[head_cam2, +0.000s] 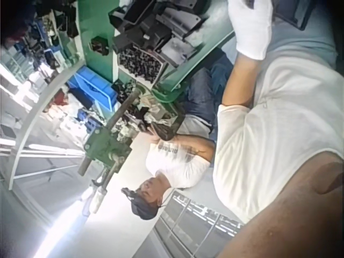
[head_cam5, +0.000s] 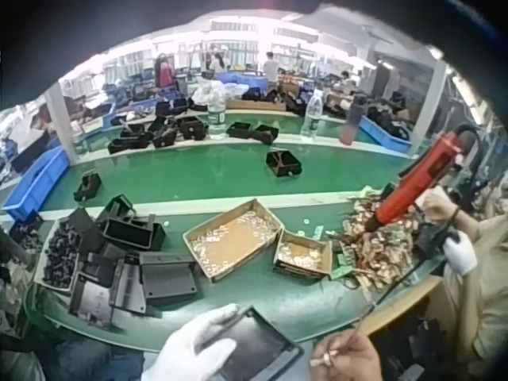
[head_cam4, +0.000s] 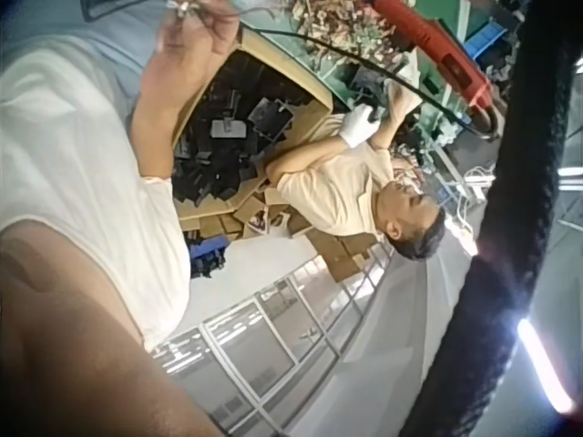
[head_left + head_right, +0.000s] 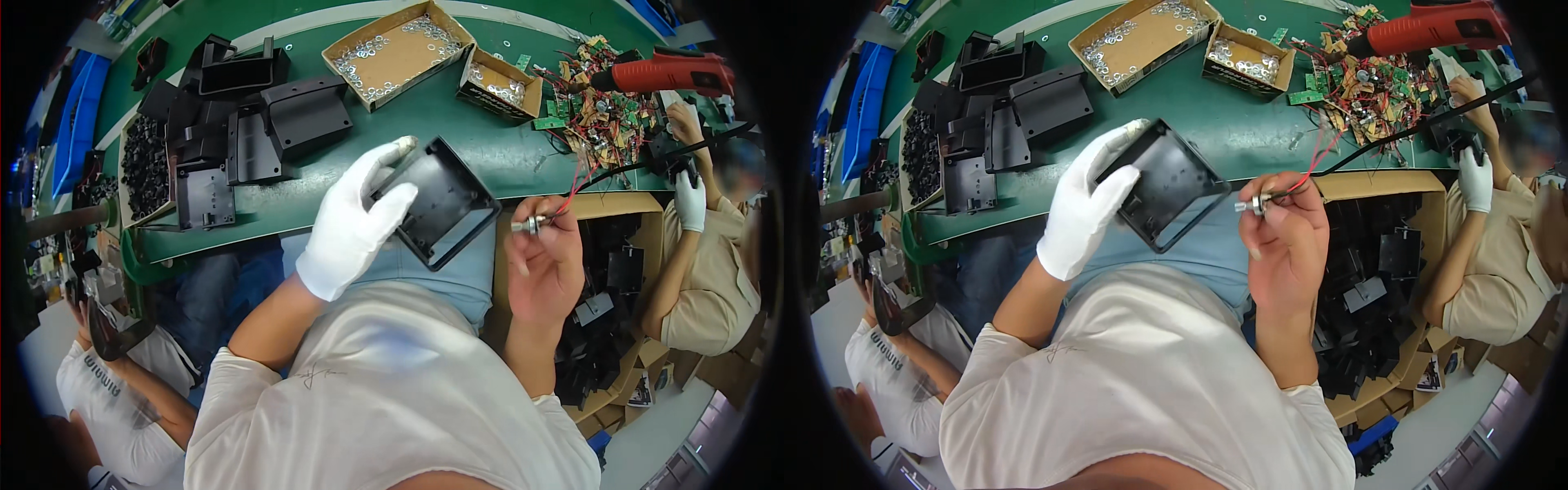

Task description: Assemble electronic components using an electric screwdriver.

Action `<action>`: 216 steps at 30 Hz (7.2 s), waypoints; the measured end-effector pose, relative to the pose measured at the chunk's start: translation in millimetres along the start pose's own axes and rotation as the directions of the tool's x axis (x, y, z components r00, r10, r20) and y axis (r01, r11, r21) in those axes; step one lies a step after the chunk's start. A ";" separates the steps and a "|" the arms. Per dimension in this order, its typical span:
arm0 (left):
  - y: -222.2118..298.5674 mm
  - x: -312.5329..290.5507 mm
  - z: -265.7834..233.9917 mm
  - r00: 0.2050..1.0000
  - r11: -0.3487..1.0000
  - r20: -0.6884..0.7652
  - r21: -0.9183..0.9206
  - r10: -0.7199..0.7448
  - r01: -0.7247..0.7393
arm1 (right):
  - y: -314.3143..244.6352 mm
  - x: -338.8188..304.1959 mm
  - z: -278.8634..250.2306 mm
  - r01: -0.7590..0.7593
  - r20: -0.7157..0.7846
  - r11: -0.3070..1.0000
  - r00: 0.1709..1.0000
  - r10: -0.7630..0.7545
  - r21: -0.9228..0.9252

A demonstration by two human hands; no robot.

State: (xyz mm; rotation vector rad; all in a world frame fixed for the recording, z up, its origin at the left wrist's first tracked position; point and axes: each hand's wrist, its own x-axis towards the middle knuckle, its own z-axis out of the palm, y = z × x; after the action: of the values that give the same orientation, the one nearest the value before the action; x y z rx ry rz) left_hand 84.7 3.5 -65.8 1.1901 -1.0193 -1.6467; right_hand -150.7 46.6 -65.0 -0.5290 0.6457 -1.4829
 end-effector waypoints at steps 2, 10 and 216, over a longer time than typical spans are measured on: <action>5.5 3.2 -0.6 0.995 0.978 0.007 0.183 -0.103 0.100 | 4.4 2.6 0.9 0.063 -0.041 0.987 0.997 -0.070 -0.150; -19.1 9.9 26.4 0.989 0.989 -0.090 -0.073 0.120 -0.127 | 54.1 3.8 28.5 0.291 -0.209 0.931 0.918 -0.336 -0.218; -21.1 17.8 -8.2 0.984 0.977 0.068 -0.145 0.166 -0.155 | -32.6 78.4 93.6 0.021 0.020 0.314 1.000 -0.007 -0.949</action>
State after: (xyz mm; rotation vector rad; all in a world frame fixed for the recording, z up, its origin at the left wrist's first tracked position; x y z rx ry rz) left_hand 85.7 -7.7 -92.3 0.9323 -1.0057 -1.6194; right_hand -112.3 -38.8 19.9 -1.4769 1.5447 -0.9349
